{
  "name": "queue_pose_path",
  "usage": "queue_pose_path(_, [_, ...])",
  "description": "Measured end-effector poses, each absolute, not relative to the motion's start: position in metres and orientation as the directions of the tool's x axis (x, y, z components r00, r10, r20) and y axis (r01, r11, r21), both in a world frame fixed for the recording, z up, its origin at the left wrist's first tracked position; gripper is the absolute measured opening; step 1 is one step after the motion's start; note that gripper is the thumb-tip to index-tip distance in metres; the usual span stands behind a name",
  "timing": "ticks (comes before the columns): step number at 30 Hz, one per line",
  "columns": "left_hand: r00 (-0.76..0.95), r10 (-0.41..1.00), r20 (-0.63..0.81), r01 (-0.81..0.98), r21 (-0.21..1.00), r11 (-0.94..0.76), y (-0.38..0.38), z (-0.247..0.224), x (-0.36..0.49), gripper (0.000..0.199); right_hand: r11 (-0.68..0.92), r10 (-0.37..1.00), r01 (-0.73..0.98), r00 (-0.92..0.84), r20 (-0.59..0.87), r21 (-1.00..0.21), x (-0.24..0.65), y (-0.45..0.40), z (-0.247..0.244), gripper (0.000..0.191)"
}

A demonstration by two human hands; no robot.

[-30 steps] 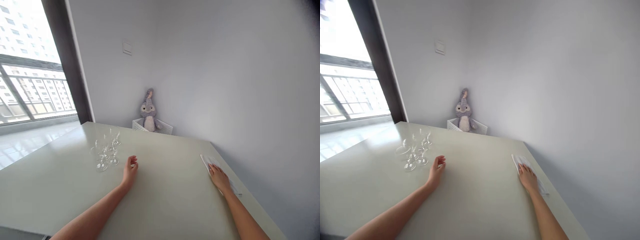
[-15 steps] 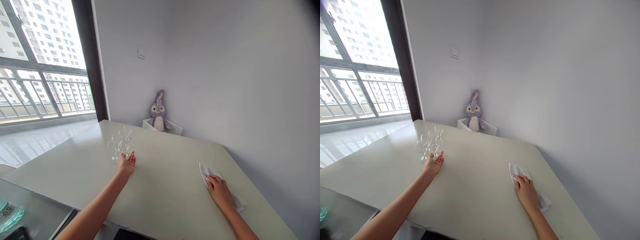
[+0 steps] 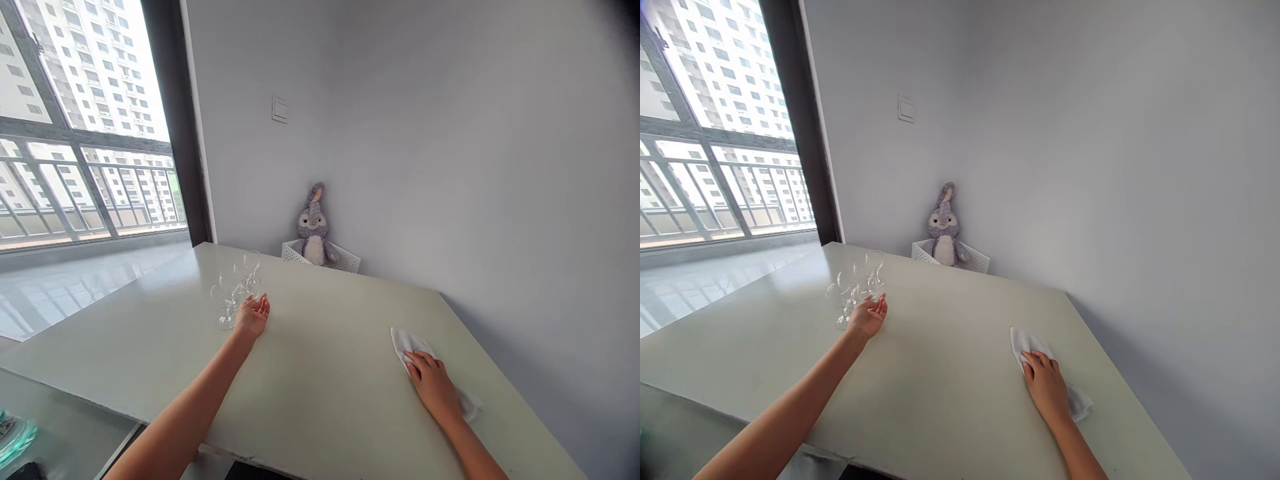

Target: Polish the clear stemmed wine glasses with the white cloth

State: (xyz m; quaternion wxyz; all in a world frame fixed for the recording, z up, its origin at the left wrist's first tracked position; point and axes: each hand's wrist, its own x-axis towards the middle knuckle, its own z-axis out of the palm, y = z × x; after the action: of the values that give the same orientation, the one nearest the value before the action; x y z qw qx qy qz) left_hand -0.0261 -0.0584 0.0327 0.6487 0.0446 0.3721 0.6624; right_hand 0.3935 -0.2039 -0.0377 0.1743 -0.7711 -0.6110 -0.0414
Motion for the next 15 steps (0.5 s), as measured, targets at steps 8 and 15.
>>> queue_pose_path(8, [0.097, 0.940, -0.328, -0.824, 0.503, 0.260, -0.073, 0.029, 0.012, 0.042, -0.270, 0.800, 0.695, 0.547, 0.246, -0.666, 0.388, -0.201, -0.028, 0.037])
queue_pose_path(15, [0.201, 0.929, -0.312, -0.734, 0.581, 0.353, -0.073, 0.025, 0.067, 0.019, 0.093, 0.694, -0.168, 0.717, -0.057, -0.981, 0.329, -0.171, 0.020, 0.032])
